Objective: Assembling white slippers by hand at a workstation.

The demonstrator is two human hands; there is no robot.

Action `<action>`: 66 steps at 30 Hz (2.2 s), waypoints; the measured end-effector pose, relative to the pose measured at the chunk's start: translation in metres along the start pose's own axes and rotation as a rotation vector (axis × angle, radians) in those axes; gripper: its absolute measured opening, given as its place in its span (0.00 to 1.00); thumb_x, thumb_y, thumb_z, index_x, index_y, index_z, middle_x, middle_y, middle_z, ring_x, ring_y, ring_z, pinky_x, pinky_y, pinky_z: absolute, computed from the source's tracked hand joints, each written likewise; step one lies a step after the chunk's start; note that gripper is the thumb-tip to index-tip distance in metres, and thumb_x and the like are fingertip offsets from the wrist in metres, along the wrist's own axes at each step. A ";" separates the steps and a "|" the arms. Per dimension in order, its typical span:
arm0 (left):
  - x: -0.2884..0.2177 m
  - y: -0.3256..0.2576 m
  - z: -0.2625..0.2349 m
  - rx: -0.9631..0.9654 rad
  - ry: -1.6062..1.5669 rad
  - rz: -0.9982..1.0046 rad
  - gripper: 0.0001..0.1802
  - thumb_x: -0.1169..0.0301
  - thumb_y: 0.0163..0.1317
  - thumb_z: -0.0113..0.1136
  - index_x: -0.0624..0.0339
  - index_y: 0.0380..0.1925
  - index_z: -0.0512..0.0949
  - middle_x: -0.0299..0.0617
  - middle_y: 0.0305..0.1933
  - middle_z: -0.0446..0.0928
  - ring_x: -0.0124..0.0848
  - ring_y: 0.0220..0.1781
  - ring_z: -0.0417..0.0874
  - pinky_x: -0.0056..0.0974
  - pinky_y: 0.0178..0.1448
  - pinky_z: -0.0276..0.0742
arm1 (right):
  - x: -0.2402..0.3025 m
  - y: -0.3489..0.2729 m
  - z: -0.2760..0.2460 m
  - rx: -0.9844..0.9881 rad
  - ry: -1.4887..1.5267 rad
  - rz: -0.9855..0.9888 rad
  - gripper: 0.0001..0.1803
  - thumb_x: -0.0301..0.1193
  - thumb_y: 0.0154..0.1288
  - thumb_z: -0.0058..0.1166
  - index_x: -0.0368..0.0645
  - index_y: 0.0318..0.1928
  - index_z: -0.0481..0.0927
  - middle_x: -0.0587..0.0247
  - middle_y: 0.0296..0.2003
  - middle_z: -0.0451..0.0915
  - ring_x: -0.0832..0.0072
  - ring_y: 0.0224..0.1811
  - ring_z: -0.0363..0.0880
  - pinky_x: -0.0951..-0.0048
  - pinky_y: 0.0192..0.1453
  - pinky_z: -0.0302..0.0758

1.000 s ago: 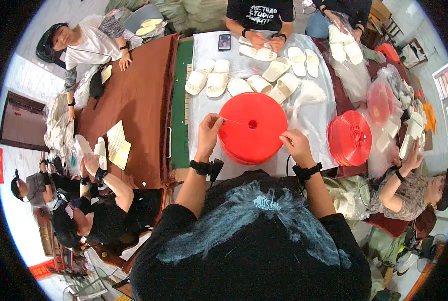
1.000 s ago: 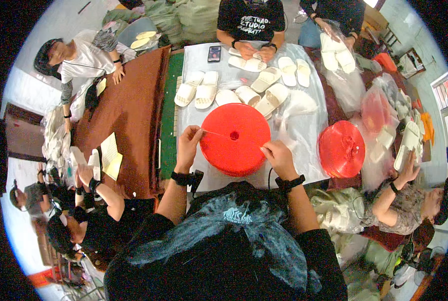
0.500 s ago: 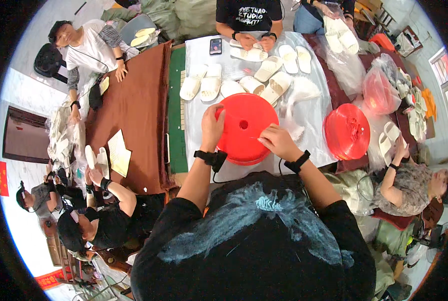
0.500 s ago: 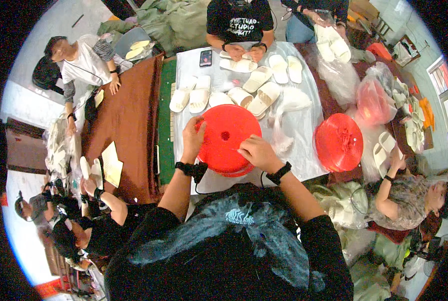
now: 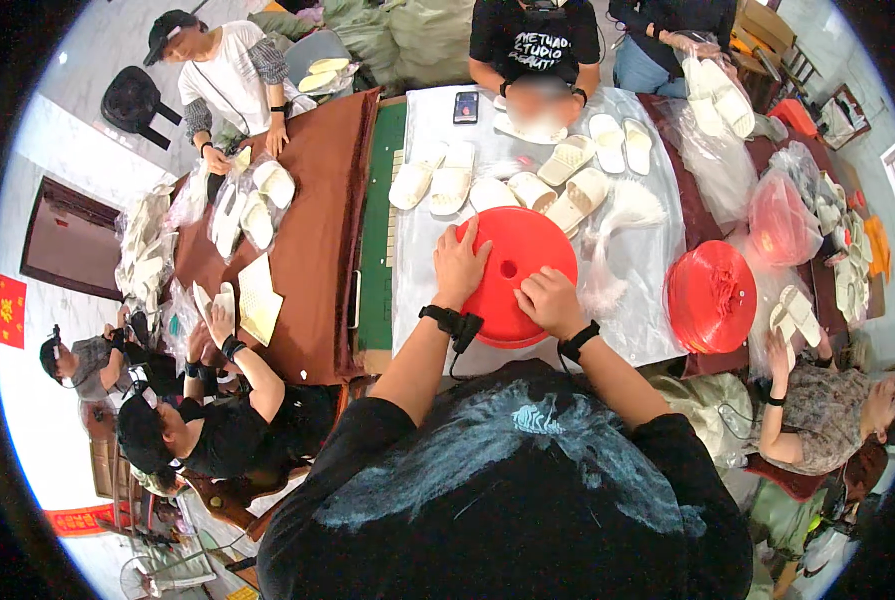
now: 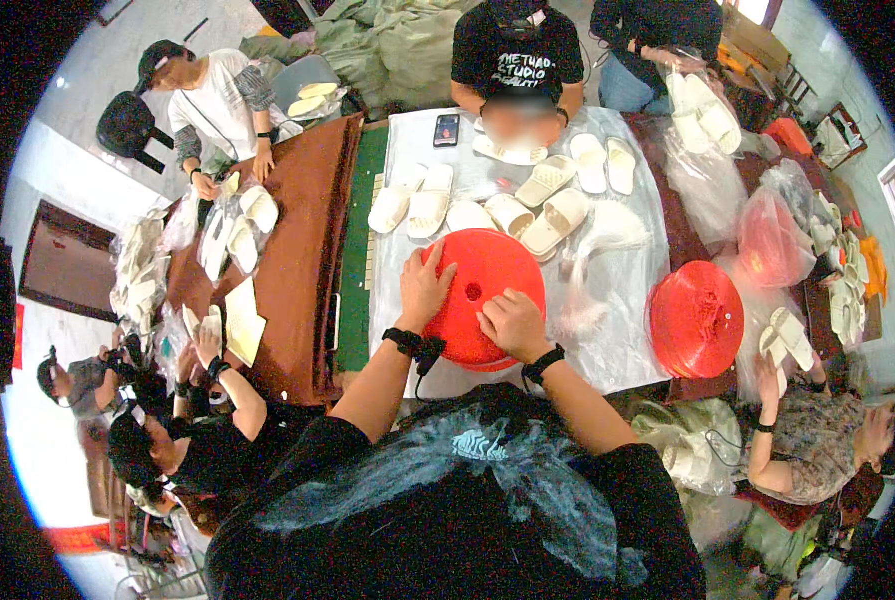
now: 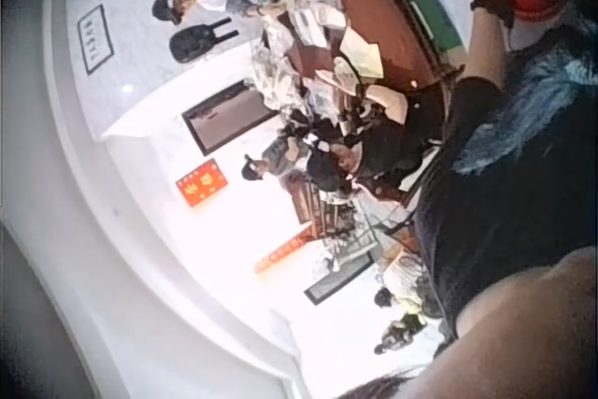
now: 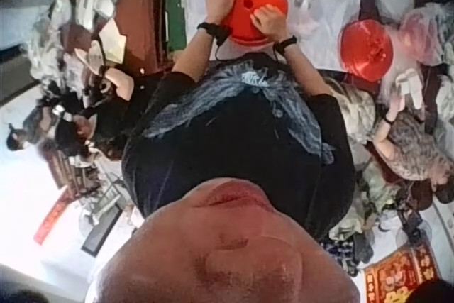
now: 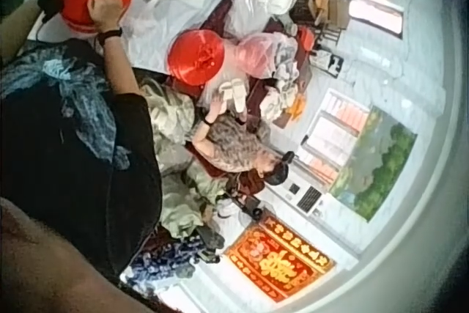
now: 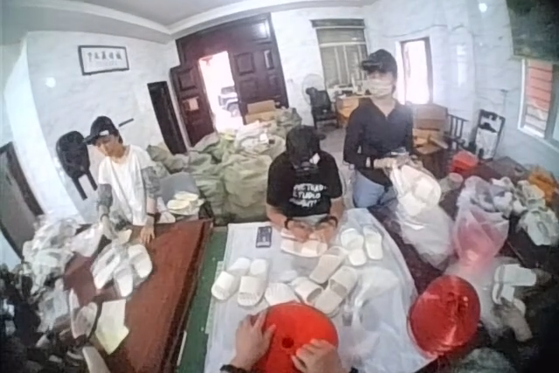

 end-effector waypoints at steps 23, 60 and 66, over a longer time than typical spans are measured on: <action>0.012 0.004 0.007 -0.052 -0.014 0.097 0.26 0.60 0.66 0.59 0.50 0.64 0.73 0.58 0.53 0.75 0.54 0.53 0.76 0.51 0.59 0.71 | -0.007 -0.014 0.015 -0.068 -0.048 -0.075 0.09 0.34 0.58 0.59 0.48 0.25 0.75 0.64 0.26 0.75 0.66 0.34 0.75 0.64 0.41 0.73; 0.023 0.008 0.013 0.089 -0.019 0.057 0.29 0.57 0.69 0.56 0.49 0.69 0.68 0.62 0.60 0.70 0.57 0.61 0.72 0.51 0.65 0.68 | -0.002 -0.013 0.011 -0.150 -0.030 -0.024 0.07 0.33 0.55 0.58 0.48 0.24 0.74 0.66 0.26 0.74 0.68 0.34 0.74 0.65 0.42 0.73; 0.021 0.007 0.014 0.034 -0.004 0.086 0.29 0.58 0.68 0.58 0.46 0.68 0.69 0.59 0.59 0.72 0.55 0.59 0.74 0.51 0.61 0.71 | -0.002 -0.013 0.008 -0.128 -0.040 -0.031 0.07 0.33 0.55 0.58 0.48 0.25 0.74 0.67 0.26 0.74 0.68 0.35 0.74 0.66 0.41 0.72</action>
Point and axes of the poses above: each hand's wrist, its own y-axis towards the middle knuckle, its own z-axis out of the palm, x = y × z, the point moved 3 cm from there along y, towards the middle knuckle
